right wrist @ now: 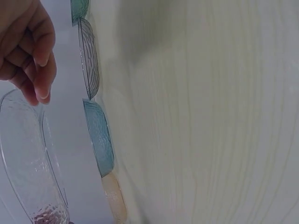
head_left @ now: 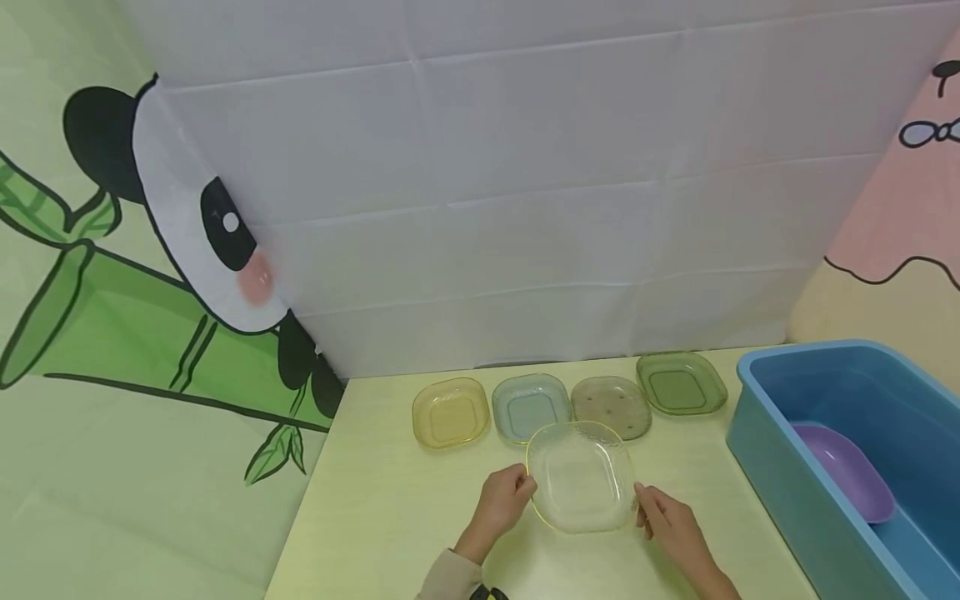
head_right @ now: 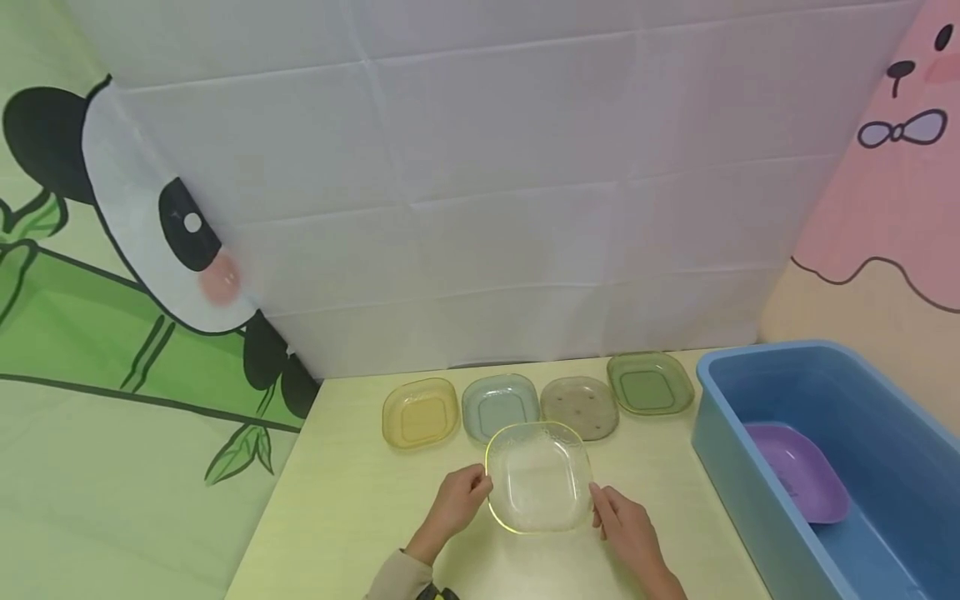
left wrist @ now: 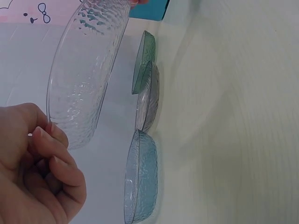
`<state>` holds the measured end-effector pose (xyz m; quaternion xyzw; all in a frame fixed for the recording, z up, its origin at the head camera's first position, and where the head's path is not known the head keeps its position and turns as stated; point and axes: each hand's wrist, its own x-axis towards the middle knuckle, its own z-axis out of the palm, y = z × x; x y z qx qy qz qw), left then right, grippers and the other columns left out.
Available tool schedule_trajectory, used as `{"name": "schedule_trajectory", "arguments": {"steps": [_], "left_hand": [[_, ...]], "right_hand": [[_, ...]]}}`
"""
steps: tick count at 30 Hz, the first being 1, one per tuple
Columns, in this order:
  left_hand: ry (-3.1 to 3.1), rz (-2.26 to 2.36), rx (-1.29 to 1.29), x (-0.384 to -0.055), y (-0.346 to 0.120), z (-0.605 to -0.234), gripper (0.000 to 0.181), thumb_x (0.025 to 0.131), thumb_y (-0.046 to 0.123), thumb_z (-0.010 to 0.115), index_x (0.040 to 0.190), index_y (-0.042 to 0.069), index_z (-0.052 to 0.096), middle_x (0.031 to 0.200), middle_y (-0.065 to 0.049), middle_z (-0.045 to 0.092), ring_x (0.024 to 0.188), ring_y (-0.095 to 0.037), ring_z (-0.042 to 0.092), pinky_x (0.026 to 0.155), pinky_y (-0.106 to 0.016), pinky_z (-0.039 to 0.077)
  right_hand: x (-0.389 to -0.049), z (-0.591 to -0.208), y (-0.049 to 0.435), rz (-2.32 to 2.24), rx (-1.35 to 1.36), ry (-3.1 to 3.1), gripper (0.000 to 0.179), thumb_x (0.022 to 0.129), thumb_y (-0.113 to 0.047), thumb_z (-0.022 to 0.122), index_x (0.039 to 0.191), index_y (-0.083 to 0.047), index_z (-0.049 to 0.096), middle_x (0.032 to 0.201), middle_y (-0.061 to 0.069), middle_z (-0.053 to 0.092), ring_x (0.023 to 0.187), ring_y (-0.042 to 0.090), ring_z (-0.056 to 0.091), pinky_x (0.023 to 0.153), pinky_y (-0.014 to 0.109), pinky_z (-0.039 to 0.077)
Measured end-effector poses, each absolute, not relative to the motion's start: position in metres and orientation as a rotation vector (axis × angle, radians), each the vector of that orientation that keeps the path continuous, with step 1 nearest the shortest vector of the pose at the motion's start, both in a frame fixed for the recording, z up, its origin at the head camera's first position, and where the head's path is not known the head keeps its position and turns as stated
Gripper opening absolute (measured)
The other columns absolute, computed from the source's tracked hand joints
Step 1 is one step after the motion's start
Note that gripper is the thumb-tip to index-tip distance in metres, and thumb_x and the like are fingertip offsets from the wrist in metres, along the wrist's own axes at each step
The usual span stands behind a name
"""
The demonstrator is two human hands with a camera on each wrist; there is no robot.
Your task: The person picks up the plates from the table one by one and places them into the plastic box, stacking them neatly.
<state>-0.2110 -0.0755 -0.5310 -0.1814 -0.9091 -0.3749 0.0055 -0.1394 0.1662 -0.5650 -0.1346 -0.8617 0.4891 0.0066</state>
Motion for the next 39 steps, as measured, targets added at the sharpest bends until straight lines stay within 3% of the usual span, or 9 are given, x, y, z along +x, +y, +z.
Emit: {"name": "schedule_trajectory", "arguments": {"steps": [39], "left_hand": [[-2.887,-1.230,-0.512,-0.2025,-0.0809,-0.5345,0.022,0.076,0.007,0.048,0.057,0.011,0.037,0.051,0.011,0.030,0.046,-0.001,0.025,0.044,-0.017,0.022]], "right_hand": [[-0.1388,-0.5661,0.1581,1.598,-0.418,-2.687,0.049,0.097,-0.044,0.036,0.068,-0.011,0.057,0.054,0.001,0.054,0.049,0.010,0.048,0.052,0.022,0.036]]}}
